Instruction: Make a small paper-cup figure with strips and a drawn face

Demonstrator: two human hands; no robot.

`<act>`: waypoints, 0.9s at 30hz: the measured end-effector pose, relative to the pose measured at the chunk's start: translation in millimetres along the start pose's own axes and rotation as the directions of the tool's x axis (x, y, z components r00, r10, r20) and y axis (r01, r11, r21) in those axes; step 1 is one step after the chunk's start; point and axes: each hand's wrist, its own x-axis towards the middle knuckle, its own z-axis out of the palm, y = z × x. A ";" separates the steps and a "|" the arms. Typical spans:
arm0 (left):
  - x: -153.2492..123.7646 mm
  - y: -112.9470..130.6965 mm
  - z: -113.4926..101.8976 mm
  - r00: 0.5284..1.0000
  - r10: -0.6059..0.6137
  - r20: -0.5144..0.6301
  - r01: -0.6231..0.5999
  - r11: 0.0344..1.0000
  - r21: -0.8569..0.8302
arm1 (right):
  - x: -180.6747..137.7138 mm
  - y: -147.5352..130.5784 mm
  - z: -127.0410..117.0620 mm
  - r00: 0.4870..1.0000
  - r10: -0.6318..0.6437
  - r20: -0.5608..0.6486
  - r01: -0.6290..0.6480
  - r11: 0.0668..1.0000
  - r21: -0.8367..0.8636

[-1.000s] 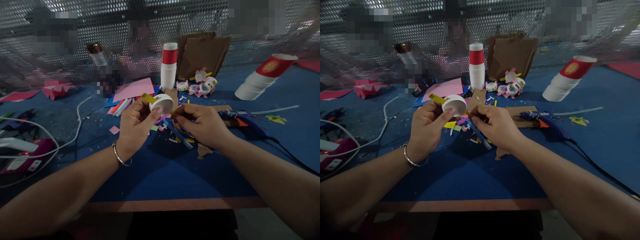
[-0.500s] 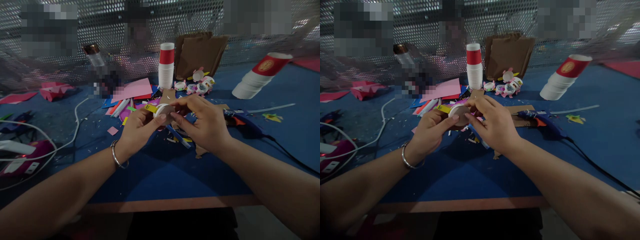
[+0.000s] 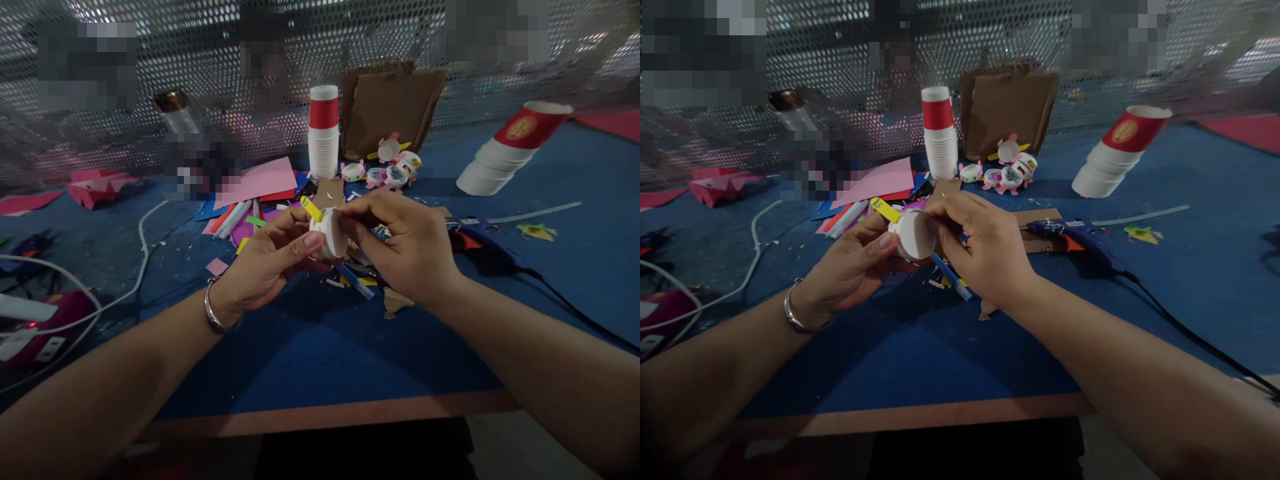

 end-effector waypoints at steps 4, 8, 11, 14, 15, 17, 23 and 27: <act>1.8 0.8 -0.6 0.998 -0.065 -0.015 0.064 0.997 -0.045 | -0.6 2.2 1.7 1.000 0.002 -0.002 -0.002 1.000 0.016; 1.1 0.8 2.8 0.996 -0.066 -0.057 0.064 0.997 -0.034 | 0.5 2.9 2.7 1.000 -0.015 -0.001 0.015 0.999 0.044; -1.8 -1.0 7.0 0.996 0.005 -0.088 -0.002 0.999 0.034 | 1.9 2.4 2.1 1.000 -0.004 0.020 0.003 0.998 0.062; -4.0 -3.3 9.9 0.991 0.059 -0.121 -0.047 0.994 0.099 | 2.7 3.7 1.6 1.000 -0.017 0.021 0.016 0.998 0.055; -4.1 -3.8 10.3 0.990 0.058 -0.130 -0.044 0.993 0.113 | 2.8 4.9 1.6 0.999 -0.024 0.021 0.023 0.998 0.055; -3.1 -4.4 10.1 0.989 0.039 -0.141 -0.023 0.993 0.115 | 3.0 7.8 2.2 0.999 -0.016 0.034 0.014 0.998 0.061; 4.7 -0.7 1.5 0.994 0.002 -0.113 0.007 0.997 0.077 | 3.8 9.3 3.3 1.000 0.002 0.009 -0.003 0.999 0.053; 9.3 3.4 -6.6 0.977 0.164 -0.136 -0.137 0.973 0.187 | 4.4 1.0 1.4 0.995 -0.067 -0.070 0.073 0.993 0.088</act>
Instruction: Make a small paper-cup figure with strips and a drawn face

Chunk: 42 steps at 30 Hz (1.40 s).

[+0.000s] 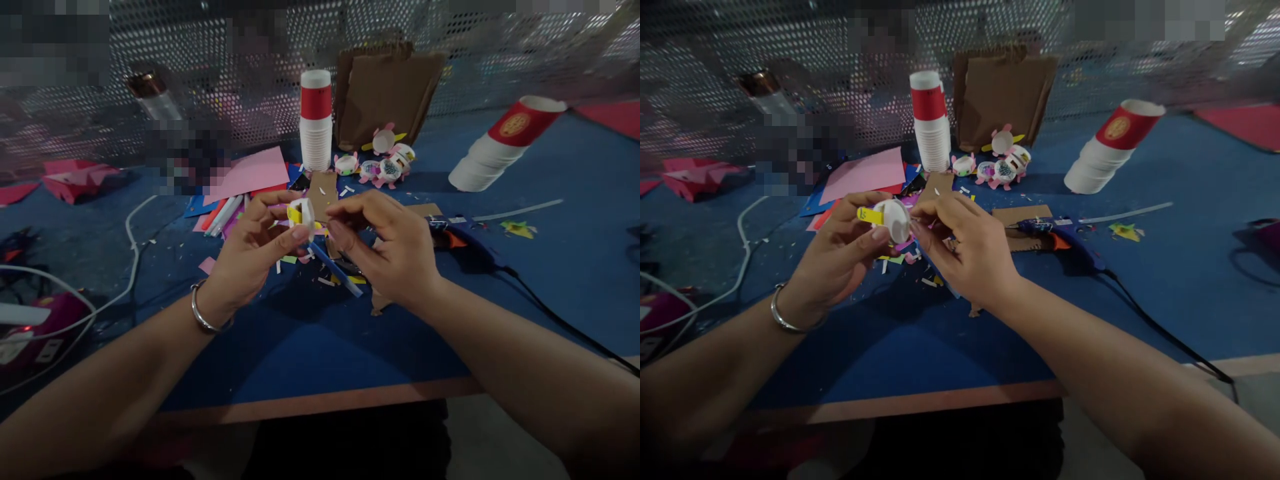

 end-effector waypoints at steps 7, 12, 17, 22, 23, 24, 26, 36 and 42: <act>-1.2 -2.6 -2.7 0.983 0.177 0.040 -0.181 0.954 0.240 | -0.4 -1.0 3.3 0.993 -0.060 0.098 0.047 0.990 0.130; -0.2 7.3 -11.1 0.977 0.159 0.143 -0.197 0.928 0.316 | 1.6 -2.7 2.5 0.987 0.014 0.158 -0.052 0.971 0.235; 2.0 20.6 -14.9 0.963 0.157 0.219 -0.226 0.913 0.339 | 4.6 -6.7 -2.3 0.981 -0.023 0.191 -0.021 0.974 0.224; 1.7 23.4 -12.4 0.960 0.123 0.250 -0.193 0.941 0.279 | 6.2 -11.3 -5.9 0.977 -0.036 0.210 -0.016 0.971 0.239; 1.8 22.9 -12.4 0.960 0.107 0.260 -0.179 0.945 0.273 | 6.5 -12.1 -6.2 0.976 -0.036 0.213 -0.017 0.970 0.243; 2.0 22.2 -12.3 0.959 0.088 0.268 -0.164 0.948 0.274 | 6.7 -12.6 -6.4 0.975 -0.035 0.219 -0.020 0.969 0.244; 2.4 20.9 -12.0 0.960 0.064 0.274 -0.144 0.949 0.280 | 6.9 -13.1 -6.1 0.970 -0.037 0.240 -0.024 0.969 0.245; 4.9 37.4 -23.7 0.984 -0.002 0.178 -0.043 0.967 0.250 | 12.6 0.8 -17.9 0.994 0.102 -0.027 -0.098 0.988 0.118; -9.4 23.1 -20.3 0.829 -0.300 0.473 0.153 0.934 0.324 | 15.8 27.3 -22.8 0.986 0.147 0.075 -0.137 0.982 -0.126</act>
